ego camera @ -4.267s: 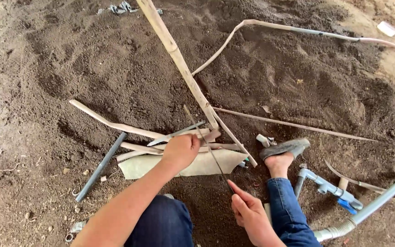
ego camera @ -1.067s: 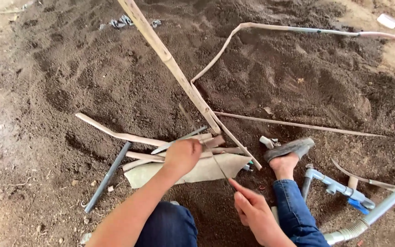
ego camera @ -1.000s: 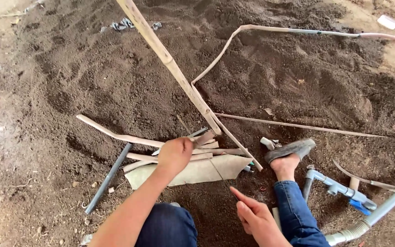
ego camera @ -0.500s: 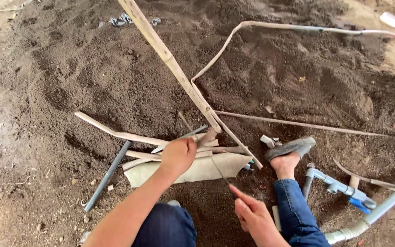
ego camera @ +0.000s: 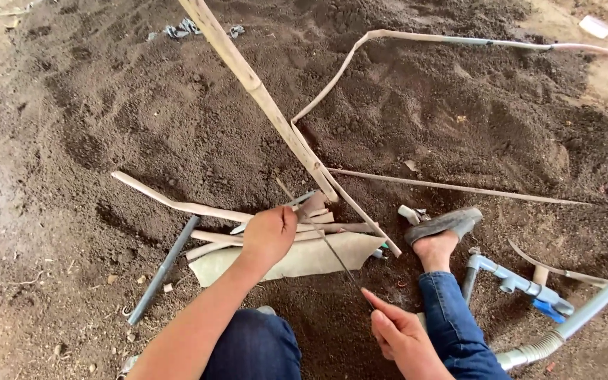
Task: The person sits on the ground and uses a hand saw to cut a piece of light-colored wood. The wood is held in place by the person's left hand and foot while the right hand operates the saw. The person continues sawing through the wood for the duration of the video.
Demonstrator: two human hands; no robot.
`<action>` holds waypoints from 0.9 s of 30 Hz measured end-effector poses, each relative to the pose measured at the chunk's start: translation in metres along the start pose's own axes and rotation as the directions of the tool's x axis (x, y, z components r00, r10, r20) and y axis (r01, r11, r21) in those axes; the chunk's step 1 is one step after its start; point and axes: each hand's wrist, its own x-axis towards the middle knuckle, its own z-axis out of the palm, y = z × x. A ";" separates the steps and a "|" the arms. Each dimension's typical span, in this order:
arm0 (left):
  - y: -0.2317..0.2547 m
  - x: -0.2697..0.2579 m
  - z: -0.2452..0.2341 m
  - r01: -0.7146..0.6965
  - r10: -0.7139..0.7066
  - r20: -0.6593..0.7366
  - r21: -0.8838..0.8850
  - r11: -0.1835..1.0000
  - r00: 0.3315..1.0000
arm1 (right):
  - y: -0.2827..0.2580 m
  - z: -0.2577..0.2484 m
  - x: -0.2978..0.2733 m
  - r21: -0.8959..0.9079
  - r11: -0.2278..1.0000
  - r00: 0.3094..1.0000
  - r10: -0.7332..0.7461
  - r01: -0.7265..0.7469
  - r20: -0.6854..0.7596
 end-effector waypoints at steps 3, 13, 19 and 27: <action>0.051 -0.011 -0.024 -0.094 -0.032 0.484 0.235 0.967 0.875 | -0.021 0.022 0.001 0.027 0.999 0.999 -0.024 0.024 -0.025; -0.002 -0.002 0.004 -0.001 0.001 -0.034 0.007 1.000 0.999 | -0.003 0.010 0.004 -0.053 0.998 0.999 -0.018 0.017 -0.030; 0.031 -0.004 -0.011 -0.060 -0.018 0.368 0.199 0.978 0.930 | -0.011 0.018 0.009 -0.013 0.999 0.999 -0.042 0.041 -0.034; 0.015 -0.003 -0.026 0.102 -0.114 0.258 0.060 0.993 0.959 | -0.001 0.011 0.010 -0.088 0.996 0.999 0.014 -0.018 -0.045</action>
